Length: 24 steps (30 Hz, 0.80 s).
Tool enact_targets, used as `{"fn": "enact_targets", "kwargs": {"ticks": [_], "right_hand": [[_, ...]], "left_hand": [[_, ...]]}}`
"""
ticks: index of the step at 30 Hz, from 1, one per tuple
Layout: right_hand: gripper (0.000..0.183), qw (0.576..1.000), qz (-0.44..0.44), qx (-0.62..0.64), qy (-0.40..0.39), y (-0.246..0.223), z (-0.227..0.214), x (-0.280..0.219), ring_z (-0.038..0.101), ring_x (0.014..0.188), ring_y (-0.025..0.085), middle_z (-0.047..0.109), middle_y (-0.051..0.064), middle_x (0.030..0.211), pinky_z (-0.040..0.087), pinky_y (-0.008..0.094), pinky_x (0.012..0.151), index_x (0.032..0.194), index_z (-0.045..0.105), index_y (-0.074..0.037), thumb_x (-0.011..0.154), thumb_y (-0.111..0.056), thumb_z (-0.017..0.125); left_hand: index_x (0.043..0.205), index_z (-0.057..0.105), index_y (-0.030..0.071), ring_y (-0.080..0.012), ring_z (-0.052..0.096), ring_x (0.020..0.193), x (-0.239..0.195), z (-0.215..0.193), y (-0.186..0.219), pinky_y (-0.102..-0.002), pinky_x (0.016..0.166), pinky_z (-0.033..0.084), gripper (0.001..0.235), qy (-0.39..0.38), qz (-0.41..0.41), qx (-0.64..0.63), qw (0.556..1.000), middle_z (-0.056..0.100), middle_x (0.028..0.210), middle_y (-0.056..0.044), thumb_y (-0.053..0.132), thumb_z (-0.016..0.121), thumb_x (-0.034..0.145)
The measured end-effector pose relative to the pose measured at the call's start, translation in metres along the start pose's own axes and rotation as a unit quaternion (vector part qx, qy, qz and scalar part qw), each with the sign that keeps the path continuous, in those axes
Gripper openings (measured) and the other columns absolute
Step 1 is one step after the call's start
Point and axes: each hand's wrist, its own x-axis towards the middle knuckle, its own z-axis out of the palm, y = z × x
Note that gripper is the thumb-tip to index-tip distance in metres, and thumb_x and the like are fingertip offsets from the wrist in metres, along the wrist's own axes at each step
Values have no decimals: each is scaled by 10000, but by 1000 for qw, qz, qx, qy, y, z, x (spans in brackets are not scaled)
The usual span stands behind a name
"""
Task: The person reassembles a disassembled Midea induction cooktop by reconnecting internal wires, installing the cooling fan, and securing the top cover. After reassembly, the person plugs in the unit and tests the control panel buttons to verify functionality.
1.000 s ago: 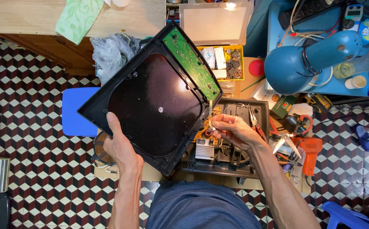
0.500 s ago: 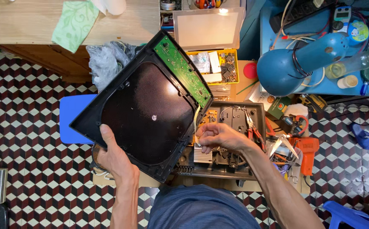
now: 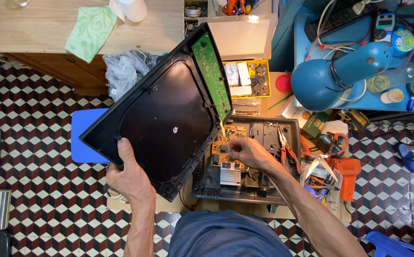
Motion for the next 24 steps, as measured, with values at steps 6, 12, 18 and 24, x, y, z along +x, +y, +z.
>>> {"fn": "enact_targets", "kwargs": {"ticks": [6, 12, 18, 24], "right_hand": [[76, 991, 40, 35, 125, 12, -29, 7, 671, 655, 178, 712, 59, 783, 589, 349, 590, 955, 684, -86, 892, -126, 673], [73, 967, -93, -67, 227, 36, -38, 28, 684, 737, 221, 684, 125, 852, 580, 374, 649, 930, 677, -23, 858, -28, 665], [80, 951, -126, -199, 202, 38, -44, 35, 652, 731, 274, 657, 123, 884, 538, 416, 633, 957, 674, -31, 877, -36, 673], [270, 987, -21, -50, 151, 24, -38, 40, 625, 613, 159, 748, 52, 810, 507, 368, 548, 1177, 744, -203, 961, -102, 615]], "left_hand": [[943, 768, -13, -47, 465, 606, -5, 22, 21, -259, 552, 377, 419, -37, 78, 40, 995, 605, 654, 49, 394, 697, 1014], [1015, 762, -11, -29, 455, 604, -20, 46, 37, -259, 536, 386, 246, -96, 176, 47, 979, 582, 630, 6, 233, 768, 988], [1076, 713, -21, -44, 459, 609, -25, 62, 45, -259, 538, 394, 251, -142, 246, 15, 959, 566, 684, -1, 215, 762, 1004], [891, 693, -2, -106, 397, 524, -22, 71, 49, -312, 493, 330, 252, -153, 255, 50, 953, 447, 593, -38, 216, 784, 979]]}}
